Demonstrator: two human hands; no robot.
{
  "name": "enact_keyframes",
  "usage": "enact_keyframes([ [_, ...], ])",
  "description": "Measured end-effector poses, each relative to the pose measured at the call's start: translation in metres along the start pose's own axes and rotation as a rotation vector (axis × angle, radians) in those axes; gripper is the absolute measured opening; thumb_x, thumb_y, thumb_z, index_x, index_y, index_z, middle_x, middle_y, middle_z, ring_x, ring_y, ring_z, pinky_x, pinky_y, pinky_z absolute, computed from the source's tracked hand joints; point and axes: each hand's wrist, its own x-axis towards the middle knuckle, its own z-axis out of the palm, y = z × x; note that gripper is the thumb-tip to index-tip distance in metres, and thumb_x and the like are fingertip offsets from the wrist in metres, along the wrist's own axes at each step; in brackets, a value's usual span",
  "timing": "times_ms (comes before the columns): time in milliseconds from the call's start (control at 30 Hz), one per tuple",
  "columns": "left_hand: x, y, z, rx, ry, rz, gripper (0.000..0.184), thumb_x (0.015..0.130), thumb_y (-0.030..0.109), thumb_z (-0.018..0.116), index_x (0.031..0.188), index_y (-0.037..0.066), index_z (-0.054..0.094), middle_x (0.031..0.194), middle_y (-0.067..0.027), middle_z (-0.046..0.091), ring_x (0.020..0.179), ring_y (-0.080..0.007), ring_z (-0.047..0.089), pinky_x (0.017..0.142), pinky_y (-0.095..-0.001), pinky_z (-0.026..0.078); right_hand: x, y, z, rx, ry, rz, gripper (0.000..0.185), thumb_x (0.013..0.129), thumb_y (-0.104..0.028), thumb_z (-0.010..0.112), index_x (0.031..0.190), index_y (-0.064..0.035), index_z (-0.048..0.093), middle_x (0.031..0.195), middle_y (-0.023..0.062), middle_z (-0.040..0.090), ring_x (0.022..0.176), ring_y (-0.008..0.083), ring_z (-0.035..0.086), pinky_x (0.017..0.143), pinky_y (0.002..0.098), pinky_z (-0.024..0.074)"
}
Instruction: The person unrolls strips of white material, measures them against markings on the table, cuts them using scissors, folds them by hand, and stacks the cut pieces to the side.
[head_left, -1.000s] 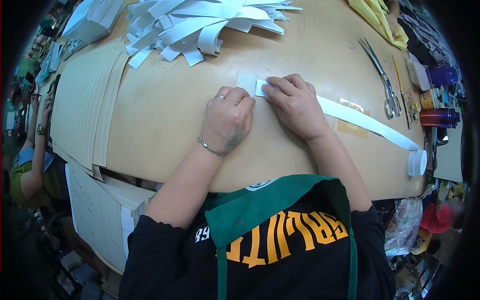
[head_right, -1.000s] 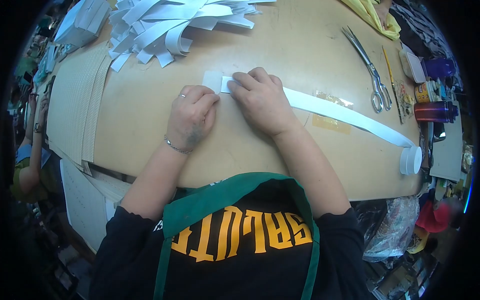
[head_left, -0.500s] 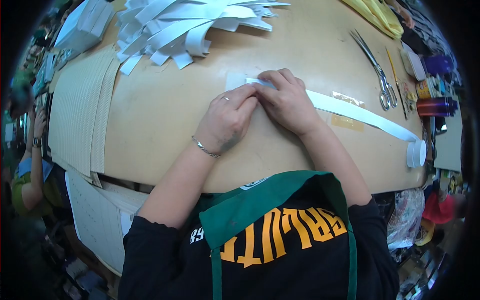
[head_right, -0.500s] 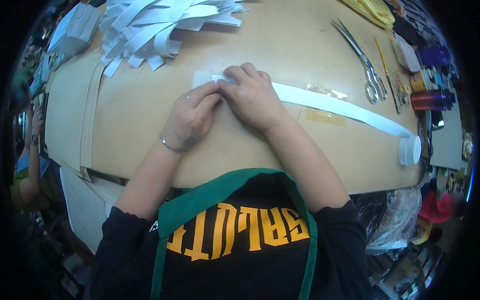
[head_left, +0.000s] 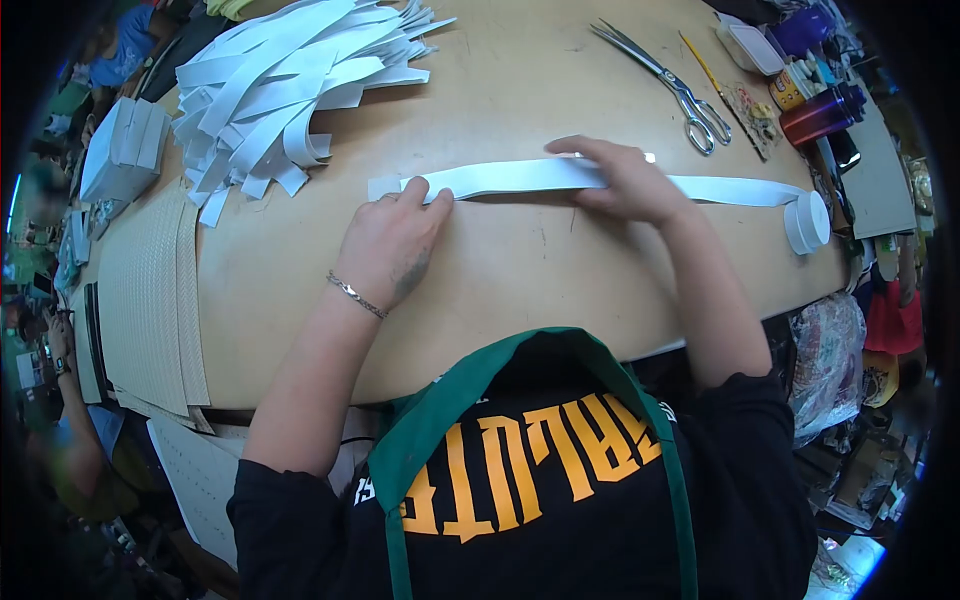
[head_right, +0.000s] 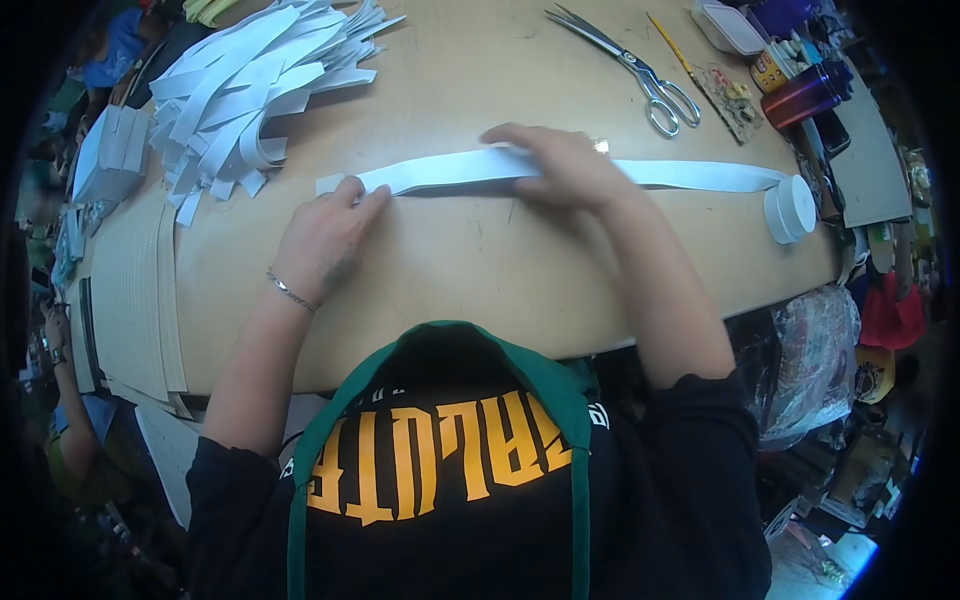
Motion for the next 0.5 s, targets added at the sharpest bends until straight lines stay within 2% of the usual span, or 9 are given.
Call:
enact_keyframes([
  [67, 0.001, -0.002, -0.004, -0.039, -0.079, -0.011, 0.04, 0.075, 0.001, 0.052, 0.114, 0.009, 0.053, 0.099, -0.0096, 0.055, 0.079, -0.0248, 0.06, 0.067, -0.0346, 0.049, -0.008, 0.032, -0.016, 0.208, -0.021, -0.023, 0.055, 0.067, -0.003, 0.072, 0.118, -0.0103, 0.054, 0.112, 0.0049, 0.061, 0.102, 0.0182, 0.057, 0.095, 0.0297, 0.0413],
  [133, 0.002, -0.007, -0.007, -0.052, -0.109, 0.012, 0.04, 0.075, 0.0, 0.051, 0.114, 0.009, 0.053, 0.102, -0.0099, 0.055, 0.079, -0.026, 0.06, 0.07, -0.0352, 0.049, -0.017, 0.04, -0.036, 0.319, -0.078, 0.173, 0.051, 0.067, -0.007, 0.076, 0.115, -0.0105, 0.058, 0.11, 0.0021, 0.061, 0.102, 0.0145, 0.056, 0.095, 0.0272, 0.0399],
  [233, 0.008, -0.009, -0.015, -0.071, -0.22, 0.005, 0.041, 0.075, -0.001, 0.051, 0.115, 0.009, 0.053, 0.106, -0.0099, 0.055, 0.08, -0.0276, 0.061, 0.072, -0.0358, 0.049, -0.021, 0.064, -0.032, 0.485, -0.012, -0.011, 0.039, 0.071, -0.012, 0.074, 0.109, -0.0122, 0.065, 0.1, 0.0061, 0.062, 0.092, 0.0184, 0.058, 0.085, 0.0283, 0.0435],
  [333, 0.014, -0.006, -0.024, -0.085, -0.33, -0.027, 0.043, 0.075, -0.001, 0.052, 0.117, 0.01, 0.053, 0.108, -0.0101, 0.055, 0.082, -0.0289, 0.061, 0.073, -0.0361, 0.049, -0.022, 0.052, -0.036, 0.172, -0.034, 0.171, 0.033, 0.074, -0.018, 0.073, 0.107, -0.0138, 0.068, 0.09, 0.0047, 0.059, 0.087, 0.0181, 0.056, 0.082, 0.0288, 0.0428],
  [367, 0.015, -0.005, -0.025, -0.087, -0.36, -0.036, 0.044, 0.075, -0.001, 0.052, 0.118, 0.01, 0.053, 0.109, -0.0103, 0.055, 0.083, -0.0292, 0.061, 0.074, -0.0362, 0.049, -0.021, 0.056, -0.032, 0.159, -0.024, 0.145, 0.031, 0.077, -0.022, 0.071, 0.107, -0.0153, 0.069, 0.085, 0.005, 0.054, 0.086, 0.0186, 0.054, 0.081, 0.0294, 0.0419],
  [467, 0.016, -0.002, -0.028, -0.058, -0.395, -0.021, 0.048, 0.074, 0.0, 0.054, 0.121, 0.011, 0.051, 0.111, -0.0111, 0.055, 0.084, -0.0298, 0.061, 0.074, -0.0366, 0.05, -0.021, 0.06, -0.027, 0.138, 0.01, 0.146, 0.03, 0.075, -0.021, 0.071, 0.105, -0.0155, 0.069, 0.085, 0.0051, 0.054, 0.088, 0.0192, 0.054, 0.083, 0.0304, 0.0421],
  [500, 0.016, -0.002, -0.028, -0.047, -0.388, -0.014, 0.05, 0.074, -0.001, 0.054, 0.122, 0.011, 0.051, 0.111, -0.0117, 0.055, 0.085, -0.0299, 0.061, 0.074, -0.0365, 0.05, -0.023, 0.061, -0.025, 0.05, 0.083, 0.066, 0.03, 0.075, -0.02, 0.071, 0.104, -0.0156, 0.069, 0.087, 0.0054, 0.056, 0.089, 0.0204, 0.054, 0.083, 0.031, 0.0426],
])
